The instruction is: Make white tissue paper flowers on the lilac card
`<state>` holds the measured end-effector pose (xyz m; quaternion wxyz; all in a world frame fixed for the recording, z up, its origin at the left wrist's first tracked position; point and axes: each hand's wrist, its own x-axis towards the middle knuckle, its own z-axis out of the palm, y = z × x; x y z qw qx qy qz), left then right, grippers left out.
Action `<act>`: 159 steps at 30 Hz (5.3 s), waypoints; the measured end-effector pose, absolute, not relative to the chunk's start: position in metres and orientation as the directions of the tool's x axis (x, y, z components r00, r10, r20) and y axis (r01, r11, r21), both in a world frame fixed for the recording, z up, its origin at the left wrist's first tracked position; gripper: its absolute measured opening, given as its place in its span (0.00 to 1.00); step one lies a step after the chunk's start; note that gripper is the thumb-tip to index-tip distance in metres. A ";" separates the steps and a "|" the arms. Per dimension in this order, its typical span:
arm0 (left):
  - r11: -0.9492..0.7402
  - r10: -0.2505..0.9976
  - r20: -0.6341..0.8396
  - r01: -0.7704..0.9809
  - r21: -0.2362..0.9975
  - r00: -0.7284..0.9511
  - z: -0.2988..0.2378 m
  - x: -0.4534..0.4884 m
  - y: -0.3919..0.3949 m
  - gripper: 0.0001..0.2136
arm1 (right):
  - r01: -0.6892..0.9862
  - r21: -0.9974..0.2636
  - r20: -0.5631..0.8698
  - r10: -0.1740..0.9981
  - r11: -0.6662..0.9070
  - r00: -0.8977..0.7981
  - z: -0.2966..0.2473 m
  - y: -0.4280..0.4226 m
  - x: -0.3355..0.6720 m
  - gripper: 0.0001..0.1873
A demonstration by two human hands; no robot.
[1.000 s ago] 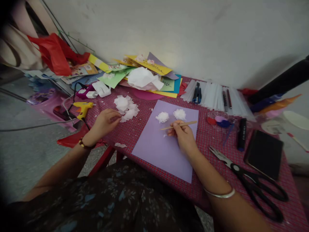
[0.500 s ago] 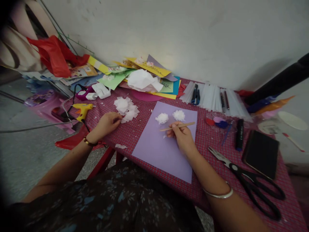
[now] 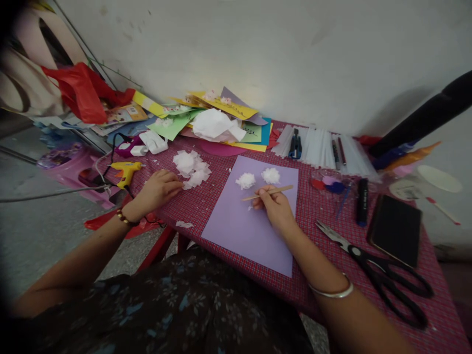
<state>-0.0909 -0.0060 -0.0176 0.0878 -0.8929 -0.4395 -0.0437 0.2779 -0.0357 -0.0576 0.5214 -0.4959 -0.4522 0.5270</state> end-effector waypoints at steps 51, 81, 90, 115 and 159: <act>-0.481 0.810 0.138 0.511 0.712 0.570 -0.029 0.087 0.064 0.01 | 0.046 -0.981 0.195 0.970 0.190 0.145 -0.052 -0.041 0.279 0.15; -0.172 0.889 0.034 0.264 0.949 0.457 -0.033 0.083 0.070 0.03 | 0.856 -0.105 0.257 0.845 0.507 -0.469 -0.057 -0.043 0.270 0.18; -0.178 0.900 0.027 0.308 0.935 0.436 -0.036 0.087 0.074 0.02 | 0.880 -0.073 0.187 0.873 0.469 -0.450 -0.052 -0.043 0.266 0.19; -0.294 0.955 0.218 0.597 0.746 0.199 -0.015 -0.085 0.016 0.07 | 0.224 -0.963 0.149 0.989 0.148 -0.014 -0.053 -0.044 0.283 0.17; -0.436 0.899 0.290 0.604 0.666 0.330 0.003 -0.047 0.040 0.10 | 0.167 -0.973 0.154 0.987 0.161 -0.055 -0.057 -0.040 0.280 0.16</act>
